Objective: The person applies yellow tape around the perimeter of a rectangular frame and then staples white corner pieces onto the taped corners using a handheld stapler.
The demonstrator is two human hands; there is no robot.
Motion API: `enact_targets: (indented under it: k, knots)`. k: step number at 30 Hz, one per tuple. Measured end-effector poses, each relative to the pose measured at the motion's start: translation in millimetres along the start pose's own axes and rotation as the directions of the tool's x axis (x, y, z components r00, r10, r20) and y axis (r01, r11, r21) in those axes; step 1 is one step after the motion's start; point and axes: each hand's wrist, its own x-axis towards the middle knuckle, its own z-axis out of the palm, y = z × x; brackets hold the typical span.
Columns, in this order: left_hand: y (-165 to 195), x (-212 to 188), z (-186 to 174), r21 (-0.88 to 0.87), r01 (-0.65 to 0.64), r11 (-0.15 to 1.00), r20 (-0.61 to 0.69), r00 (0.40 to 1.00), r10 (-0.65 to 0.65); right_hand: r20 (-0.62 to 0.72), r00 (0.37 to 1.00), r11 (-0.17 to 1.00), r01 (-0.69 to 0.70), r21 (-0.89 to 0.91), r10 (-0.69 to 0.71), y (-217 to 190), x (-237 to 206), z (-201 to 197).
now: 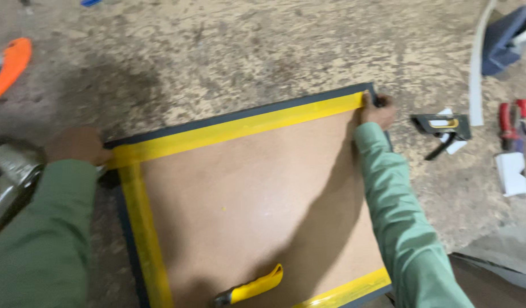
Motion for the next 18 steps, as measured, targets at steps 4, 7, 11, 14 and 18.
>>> enact_targets:
  k: [4, 7, 11, 14, 18]
  knots:
    - [-10.6, 2.0, 6.3, -0.007, 0.013, 1.0, 0.126, 0.992, -0.012, 0.079, 0.989, 0.991, -0.118, -0.061, 0.123, -8.8, 3.6, -7.0]
    - [-11.2, -2.2, 14.3, -0.025, 0.002, 1.0, 0.151, 0.989, 0.002, 0.153, 0.985, 0.993, -0.063, -0.097, 0.077, -12.9, 7.6, -19.9]
    - [-8.2, -0.9, 8.9, -0.02, 0.003, 1.0, 0.166, 0.986, 0.001, 0.467, 0.849, 0.918, 0.359, -0.17, -0.246, -13.9, 1.9, -34.8]
    - [-8.3, -0.6, 3.6, 0.018, -0.036, 0.999, 0.147, 0.989, 0.033, 0.702, 0.609, 0.708, 0.673, -0.212, -0.369, -19.9, -19.0, -34.0]
    - [-6.0, -1.6, 0.3, -0.004, 0.02, 1.0, 0.158, 0.987, -0.019, 0.82, 0.418, 0.638, 0.765, -0.086, -0.391, -38.9, -71.0, -31.9]
